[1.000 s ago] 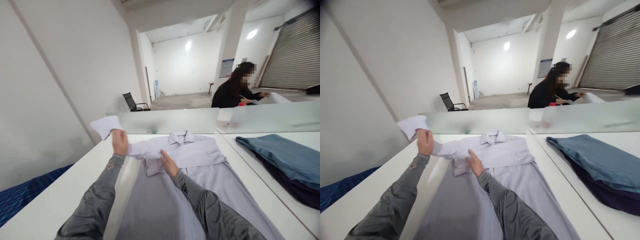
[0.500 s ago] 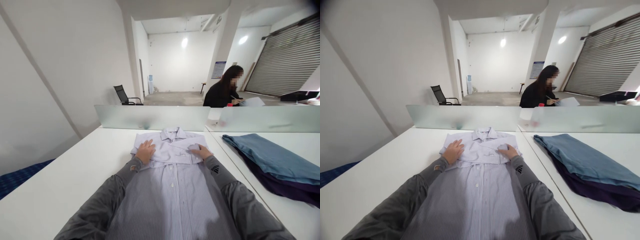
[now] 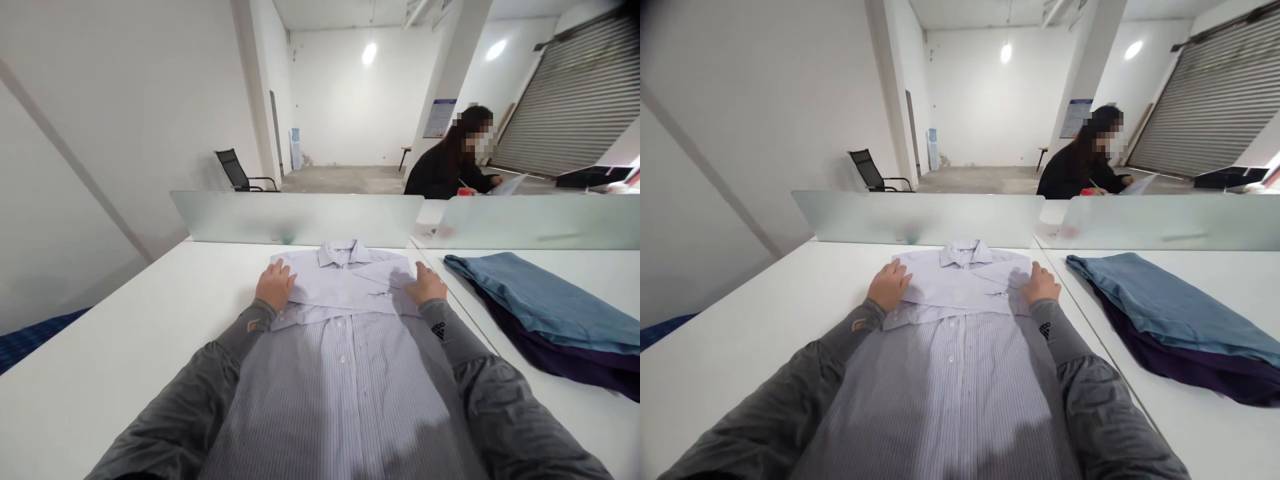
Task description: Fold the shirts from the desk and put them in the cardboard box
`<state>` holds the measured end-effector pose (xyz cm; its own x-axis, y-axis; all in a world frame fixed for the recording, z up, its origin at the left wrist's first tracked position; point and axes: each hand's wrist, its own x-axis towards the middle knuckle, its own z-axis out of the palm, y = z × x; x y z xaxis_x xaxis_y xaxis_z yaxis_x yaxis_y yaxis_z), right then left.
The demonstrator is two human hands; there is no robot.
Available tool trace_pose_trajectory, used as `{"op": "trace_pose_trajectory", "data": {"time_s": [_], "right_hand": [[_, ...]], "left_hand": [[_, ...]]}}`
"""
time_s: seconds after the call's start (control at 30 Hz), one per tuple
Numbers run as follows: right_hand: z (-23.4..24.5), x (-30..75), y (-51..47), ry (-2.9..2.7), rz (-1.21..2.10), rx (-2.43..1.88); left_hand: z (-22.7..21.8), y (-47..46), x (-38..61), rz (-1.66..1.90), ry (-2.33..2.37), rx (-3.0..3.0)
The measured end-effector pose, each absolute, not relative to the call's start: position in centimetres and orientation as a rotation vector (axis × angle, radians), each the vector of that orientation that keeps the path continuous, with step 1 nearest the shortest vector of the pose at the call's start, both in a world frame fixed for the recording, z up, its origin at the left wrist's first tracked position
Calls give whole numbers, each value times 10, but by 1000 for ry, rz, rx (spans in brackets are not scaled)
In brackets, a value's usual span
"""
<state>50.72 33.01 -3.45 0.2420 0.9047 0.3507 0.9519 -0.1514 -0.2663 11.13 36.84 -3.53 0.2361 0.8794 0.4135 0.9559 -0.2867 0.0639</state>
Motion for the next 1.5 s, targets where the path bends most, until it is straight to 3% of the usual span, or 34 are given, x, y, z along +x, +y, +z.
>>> {"op": "trace_pose_trajectory", "data": {"time_s": [0.1,0.37,0.53,0.7,0.9,1.1,1.27,1.5], "right_hand": [[-42,488,325,-1843,-296,-2112],[-85,484,324,-2082,-214,-2194],[-79,485,328,-2084,-228,-2170],[-73,485,325,-2089,-144,-2176],[-74,483,316,-2080,-184,-2117],[-53,441,273,-2070,-248,-2096],[-62,399,160,-2373,63,-1893],[-78,366,34,-2620,170,-1330]], "left_hand": [[-45,389,109,-478,-1743,-2402],[-79,404,97,-306,-1949,-2490],[-61,383,109,-371,-1841,-2369],[-62,341,116,-339,-1513,-2653],[-79,326,103,-210,-1576,-2659],[-65,318,109,-162,-1670,-2612],[-59,232,121,-207,-1439,-2754],[-83,74,131,-370,-784,-3146]]}}
